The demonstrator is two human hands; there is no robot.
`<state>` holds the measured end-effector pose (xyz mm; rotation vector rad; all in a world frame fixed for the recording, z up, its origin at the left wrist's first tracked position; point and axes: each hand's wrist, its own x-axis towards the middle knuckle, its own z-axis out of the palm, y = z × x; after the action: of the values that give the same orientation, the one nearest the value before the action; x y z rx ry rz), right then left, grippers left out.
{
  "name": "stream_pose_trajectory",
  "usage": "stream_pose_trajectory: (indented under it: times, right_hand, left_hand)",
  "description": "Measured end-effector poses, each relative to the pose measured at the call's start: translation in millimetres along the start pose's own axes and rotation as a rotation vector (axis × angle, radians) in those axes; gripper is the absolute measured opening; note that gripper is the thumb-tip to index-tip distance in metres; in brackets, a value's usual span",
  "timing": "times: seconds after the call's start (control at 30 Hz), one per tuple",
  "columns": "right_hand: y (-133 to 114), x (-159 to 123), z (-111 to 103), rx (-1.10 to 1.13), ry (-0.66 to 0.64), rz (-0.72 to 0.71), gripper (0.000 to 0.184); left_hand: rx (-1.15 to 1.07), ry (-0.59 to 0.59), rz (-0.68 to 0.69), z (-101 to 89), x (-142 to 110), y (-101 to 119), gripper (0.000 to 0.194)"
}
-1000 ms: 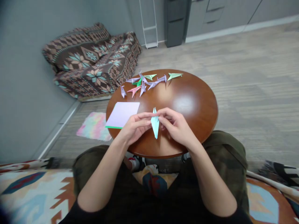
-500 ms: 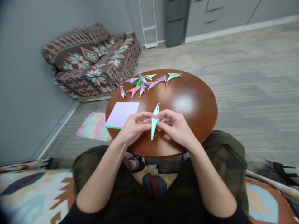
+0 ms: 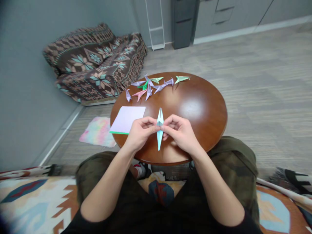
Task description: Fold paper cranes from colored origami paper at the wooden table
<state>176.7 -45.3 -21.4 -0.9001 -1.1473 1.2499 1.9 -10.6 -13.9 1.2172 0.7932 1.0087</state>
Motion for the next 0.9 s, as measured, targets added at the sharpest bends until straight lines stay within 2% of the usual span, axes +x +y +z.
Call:
stream_pose_trajectory:
  times: [0.13,0.27,0.53,0.7,0.9]
  right_hand:
    - [-2.3,0.2,-0.7,-0.020,0.035,0.016,0.036]
    - [-1.0,0.1,-2.5,-0.046,0.000,-0.011,0.035]
    - [2.5,-0.4,-1.9,-0.057,0.023,-0.034,0.032]
    - [1.1,-0.7,1.3,-0.077,0.068,-0.060,0.035]
    - [0.4,-2.3,0.6,-0.044,0.029,-0.074,0.033]
  left_hand:
    - [0.015,0.003,-0.007,0.3,0.4,-1.3,0.037]
    - [0.032,0.024,0.004,0.7,0.6,-0.4,0.034]
    - [0.119,-0.030,0.032,2.2,-1.3,7.3,0.033]
    - [0.118,0.001,0.048,6.2,-1.1,5.6,0.036]
    - [0.074,0.024,0.083,8.4,-3.3,6.0,0.034]
